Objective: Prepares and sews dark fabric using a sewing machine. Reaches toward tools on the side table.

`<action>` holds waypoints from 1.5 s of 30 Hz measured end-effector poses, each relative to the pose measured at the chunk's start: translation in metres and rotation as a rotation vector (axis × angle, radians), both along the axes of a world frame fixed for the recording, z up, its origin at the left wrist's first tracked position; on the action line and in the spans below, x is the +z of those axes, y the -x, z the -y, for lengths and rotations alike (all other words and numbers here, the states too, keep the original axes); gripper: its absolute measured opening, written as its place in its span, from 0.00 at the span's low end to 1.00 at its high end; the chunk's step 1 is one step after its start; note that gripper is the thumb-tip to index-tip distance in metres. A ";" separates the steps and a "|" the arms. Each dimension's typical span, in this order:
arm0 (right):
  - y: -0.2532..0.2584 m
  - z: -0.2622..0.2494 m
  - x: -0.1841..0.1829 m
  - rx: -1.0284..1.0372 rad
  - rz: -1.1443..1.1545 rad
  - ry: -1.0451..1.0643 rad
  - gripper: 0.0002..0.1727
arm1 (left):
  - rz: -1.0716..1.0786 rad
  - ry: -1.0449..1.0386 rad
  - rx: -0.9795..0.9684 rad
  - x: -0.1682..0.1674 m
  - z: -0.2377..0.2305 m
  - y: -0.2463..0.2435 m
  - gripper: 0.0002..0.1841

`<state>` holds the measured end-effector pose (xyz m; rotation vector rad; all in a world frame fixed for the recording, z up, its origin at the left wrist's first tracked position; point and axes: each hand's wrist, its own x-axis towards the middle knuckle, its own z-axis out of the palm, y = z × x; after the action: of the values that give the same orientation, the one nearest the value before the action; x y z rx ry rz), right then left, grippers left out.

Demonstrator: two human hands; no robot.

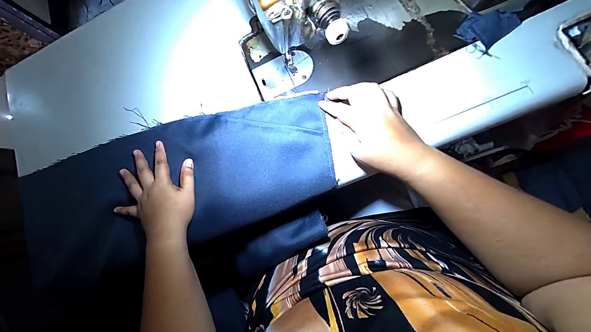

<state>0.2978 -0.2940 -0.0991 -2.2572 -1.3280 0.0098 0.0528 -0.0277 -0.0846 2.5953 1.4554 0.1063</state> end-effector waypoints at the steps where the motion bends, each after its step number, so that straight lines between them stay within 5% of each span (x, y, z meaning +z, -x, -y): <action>1: 0.000 0.000 -0.001 -0.003 0.002 -0.005 0.25 | 0.006 0.004 -0.002 0.001 0.000 0.000 0.38; 12: 0.000 -0.001 0.000 -0.004 0.003 0.002 0.25 | 0.023 -0.023 -0.026 -0.003 -0.003 0.002 0.37; 17: 0.002 -0.003 0.007 -0.019 -0.011 0.035 0.25 | 0.314 -0.060 -0.503 -0.007 0.014 -0.009 0.28; 23: 0.004 -0.004 0.008 -0.044 -0.007 0.032 0.24 | 0.155 -0.051 -0.884 -0.004 0.078 -0.072 0.31; 30: 0.006 -0.013 0.018 -0.110 -0.029 0.249 0.35 | 0.032 -0.007 -0.883 -0.003 0.094 -0.090 0.34; 34: 0.005 -0.019 0.018 -0.164 -0.045 0.320 0.46 | -0.055 0.009 -0.652 0.006 0.082 -0.085 0.56; 45: 0.004 -0.020 0.017 -0.170 -0.041 0.334 0.46 | -0.024 -0.082 -0.532 -0.004 0.072 -0.078 0.58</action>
<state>0.2938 -0.2735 -0.0817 -2.6273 -1.1793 0.2335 0.1306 -0.0994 -0.0882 2.9560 0.7343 0.0673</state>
